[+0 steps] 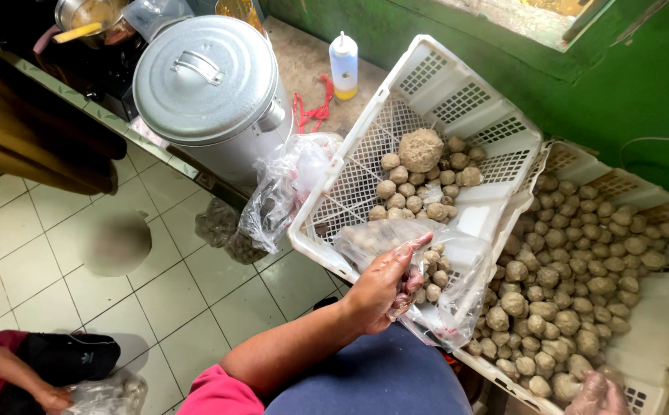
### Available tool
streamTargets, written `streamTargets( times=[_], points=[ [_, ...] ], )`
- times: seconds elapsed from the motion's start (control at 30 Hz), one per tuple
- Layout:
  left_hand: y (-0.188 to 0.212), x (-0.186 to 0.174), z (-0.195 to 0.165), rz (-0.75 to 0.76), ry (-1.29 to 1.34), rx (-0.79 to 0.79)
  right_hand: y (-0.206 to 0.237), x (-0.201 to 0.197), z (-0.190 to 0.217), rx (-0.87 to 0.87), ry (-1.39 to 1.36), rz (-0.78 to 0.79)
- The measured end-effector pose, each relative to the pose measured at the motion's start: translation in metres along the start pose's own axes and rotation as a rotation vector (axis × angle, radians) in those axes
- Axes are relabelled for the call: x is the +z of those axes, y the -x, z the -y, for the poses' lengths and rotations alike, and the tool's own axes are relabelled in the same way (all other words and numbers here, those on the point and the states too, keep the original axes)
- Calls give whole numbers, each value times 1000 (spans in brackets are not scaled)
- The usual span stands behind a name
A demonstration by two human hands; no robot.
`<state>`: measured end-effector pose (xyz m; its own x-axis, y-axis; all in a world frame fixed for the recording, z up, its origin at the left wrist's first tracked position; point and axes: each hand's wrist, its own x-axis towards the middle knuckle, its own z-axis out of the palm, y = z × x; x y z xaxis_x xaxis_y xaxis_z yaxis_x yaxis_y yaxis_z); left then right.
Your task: The person picks meatballs one at a time from a large plastic basket and places them into a clear plastic bag held in the other hand, filling the bag. They occasionally adjust the bag and continue transferring meatballs from the basket throughout the clip.
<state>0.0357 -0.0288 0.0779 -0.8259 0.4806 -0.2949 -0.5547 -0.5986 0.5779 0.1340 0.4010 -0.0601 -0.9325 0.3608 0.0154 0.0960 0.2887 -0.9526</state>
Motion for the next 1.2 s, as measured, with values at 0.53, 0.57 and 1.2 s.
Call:
streamTargets(
  times=[0.53,0.57,1.2],
  points=[
    [0,11,-7,-43,31,-46,52,-1,-27,-163,636,-376],
    [0,11,-8,-43,30,-39,54,-1,-27,-148,619,-375],
    [1,18,-7,-89,15,-58,-20,30,74,364,-1118,-248]
  ],
)
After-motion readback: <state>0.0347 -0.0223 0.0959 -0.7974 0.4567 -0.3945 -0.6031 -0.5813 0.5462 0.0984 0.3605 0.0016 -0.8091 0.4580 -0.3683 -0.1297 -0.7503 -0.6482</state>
